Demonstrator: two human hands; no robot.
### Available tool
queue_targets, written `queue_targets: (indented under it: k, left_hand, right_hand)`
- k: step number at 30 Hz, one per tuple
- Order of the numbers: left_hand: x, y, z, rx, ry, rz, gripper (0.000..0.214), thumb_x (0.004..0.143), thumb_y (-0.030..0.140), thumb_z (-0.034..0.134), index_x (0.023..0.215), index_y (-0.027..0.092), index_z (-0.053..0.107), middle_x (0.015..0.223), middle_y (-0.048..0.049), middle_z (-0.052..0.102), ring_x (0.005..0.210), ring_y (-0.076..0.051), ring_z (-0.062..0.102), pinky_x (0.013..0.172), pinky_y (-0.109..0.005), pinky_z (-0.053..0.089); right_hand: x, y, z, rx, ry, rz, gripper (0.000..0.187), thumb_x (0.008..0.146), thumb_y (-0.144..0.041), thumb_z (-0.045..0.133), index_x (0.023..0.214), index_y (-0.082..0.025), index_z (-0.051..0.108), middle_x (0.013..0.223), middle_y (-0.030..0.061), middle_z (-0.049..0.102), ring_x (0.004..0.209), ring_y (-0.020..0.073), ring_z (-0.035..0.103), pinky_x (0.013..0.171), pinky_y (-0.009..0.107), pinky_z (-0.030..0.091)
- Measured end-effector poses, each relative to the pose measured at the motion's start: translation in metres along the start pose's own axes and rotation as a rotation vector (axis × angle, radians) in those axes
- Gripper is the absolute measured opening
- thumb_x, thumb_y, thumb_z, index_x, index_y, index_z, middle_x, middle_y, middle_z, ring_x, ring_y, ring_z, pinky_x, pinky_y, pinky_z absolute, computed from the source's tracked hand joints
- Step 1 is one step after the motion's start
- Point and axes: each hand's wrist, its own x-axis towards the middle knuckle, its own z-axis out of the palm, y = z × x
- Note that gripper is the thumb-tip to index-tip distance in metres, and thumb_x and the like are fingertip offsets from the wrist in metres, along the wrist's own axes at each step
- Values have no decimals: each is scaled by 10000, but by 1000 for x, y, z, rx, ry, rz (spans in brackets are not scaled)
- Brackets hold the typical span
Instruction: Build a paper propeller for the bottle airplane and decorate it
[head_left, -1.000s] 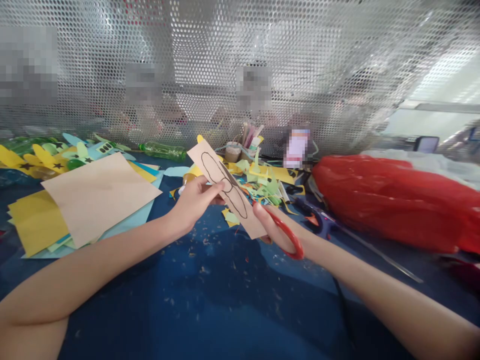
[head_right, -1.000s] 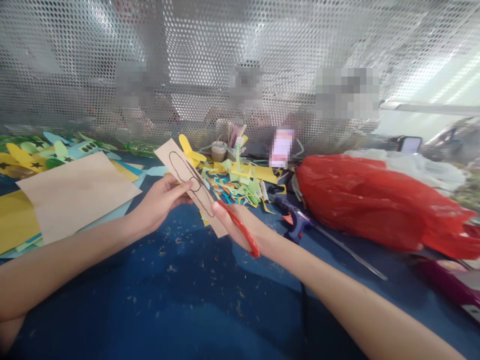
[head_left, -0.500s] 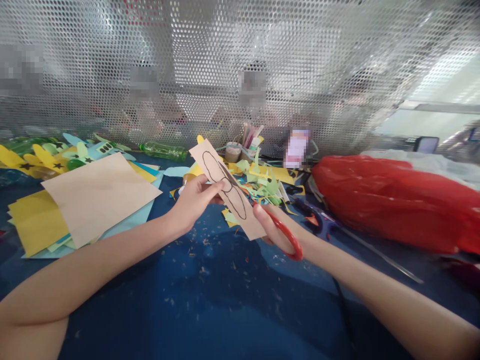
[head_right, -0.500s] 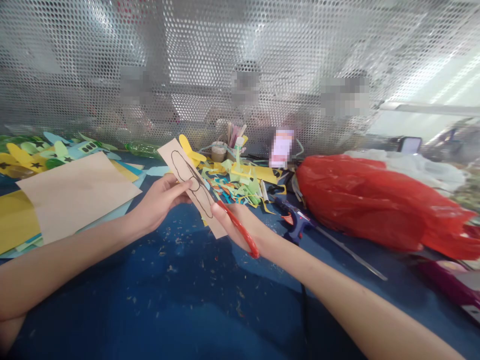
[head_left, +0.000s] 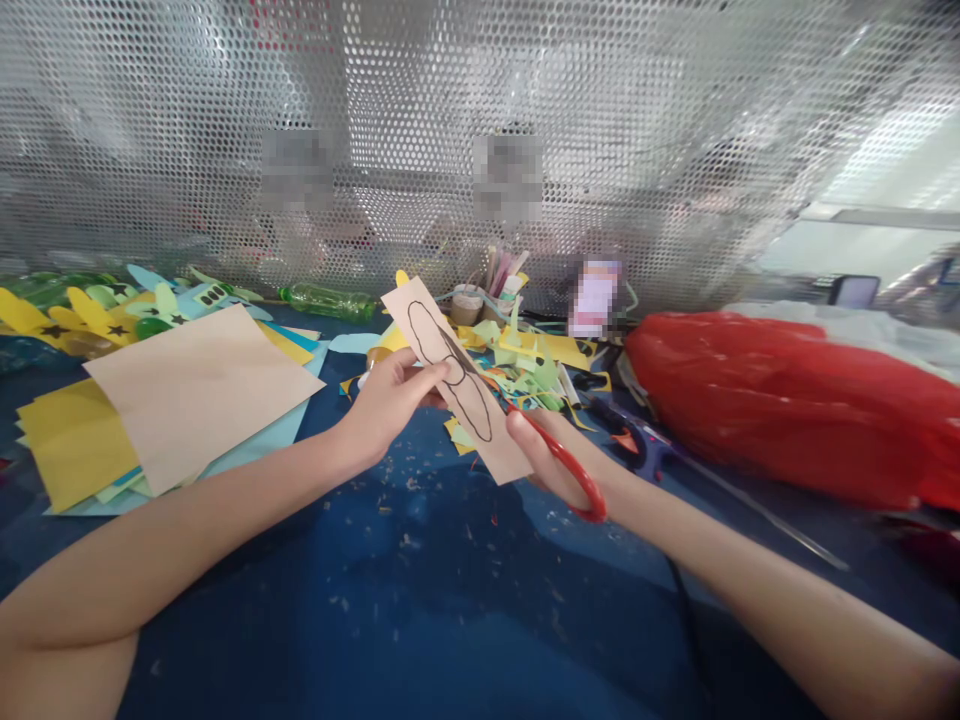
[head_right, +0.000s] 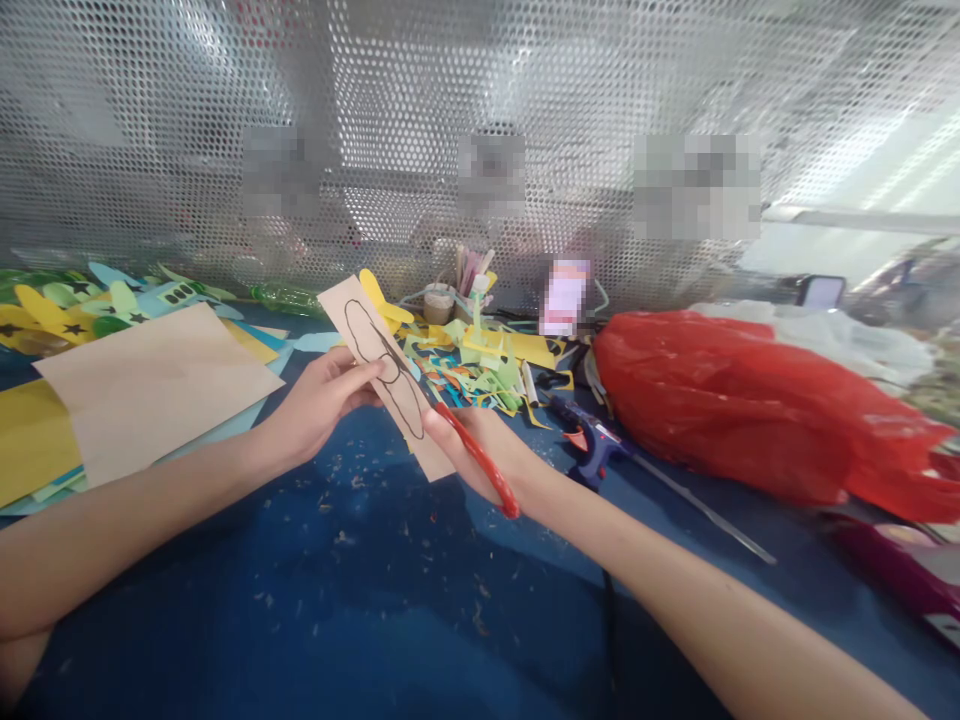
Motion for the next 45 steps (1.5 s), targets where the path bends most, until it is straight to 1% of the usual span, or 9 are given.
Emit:
queue_targets:
  k: [9,13,16,22,27,34,37,41,45]
  left_hand:
    - [-1,0,1,-10,-2,-4,162,794,293,650,876,155,669,833,-54,717,769,-160,650,729,-291,538]
    - [-1,1,0,-2,12,-8,158,792,285,645,870,150,672,835,-60,720,775,-166,654,714,-289,532]
    - [-1,2,1,-10,20,-15,164,812,285,612,871,147,678,836,-62,723,757,-162,654,704,-285,532]
    - [-1,3,2,-7,38,-27,173,822,285,586,863,141,674,821,-61,719,746,-167,663,711,-294,529]
    - [0,2,2,-51,48,-24,141,806,265,583,838,153,662,786,-47,718,737,-176,674,718,-307,539]
    - [0,3,2,-46,59,-20,127,797,269,590,810,164,661,773,-36,707,722,-167,661,714,-302,531]
    - [-1,2,2,-33,60,-19,146,794,275,588,827,162,674,783,-42,710,729,-168,658,708,-297,527]
    - [0,1,1,-35,53,-18,168,794,284,592,853,156,684,797,-49,715,729,-167,657,685,-288,523]
    - [1,1,0,-52,35,-22,166,807,281,590,835,149,688,783,-53,710,713,-163,653,660,-278,521]
  right_hand:
    - [0,2,0,-25,-7,-20,515,951,-592,278,581,-238,331,493,-27,392,471,115,338,465,282,307]
    - [0,2,-1,-5,-16,-31,553,928,-663,270,581,-236,331,510,-26,374,477,115,329,444,275,274]
    - [0,3,-1,2,-30,-35,574,917,-695,256,585,-233,332,507,-28,364,476,113,326,444,272,265]
    - [0,5,0,-9,-41,-21,588,900,-724,244,595,-227,316,542,-34,343,509,104,294,476,272,267]
    - [-1,6,1,1,-65,4,604,889,-745,236,616,-218,351,568,-26,364,536,107,322,489,271,279]
    - [-2,9,2,7,-38,-39,598,907,-721,234,617,-214,363,559,-26,376,531,107,327,492,268,279]
    - [-1,10,2,14,-43,-43,588,907,-715,251,617,-218,375,548,-26,385,523,113,346,484,268,286]
    - [0,10,2,16,-40,-51,577,904,-710,273,610,-222,363,535,-31,370,508,113,333,475,267,283]
    - [0,9,1,18,-47,-40,596,892,-734,258,613,-220,370,555,-21,388,524,118,338,490,275,301]
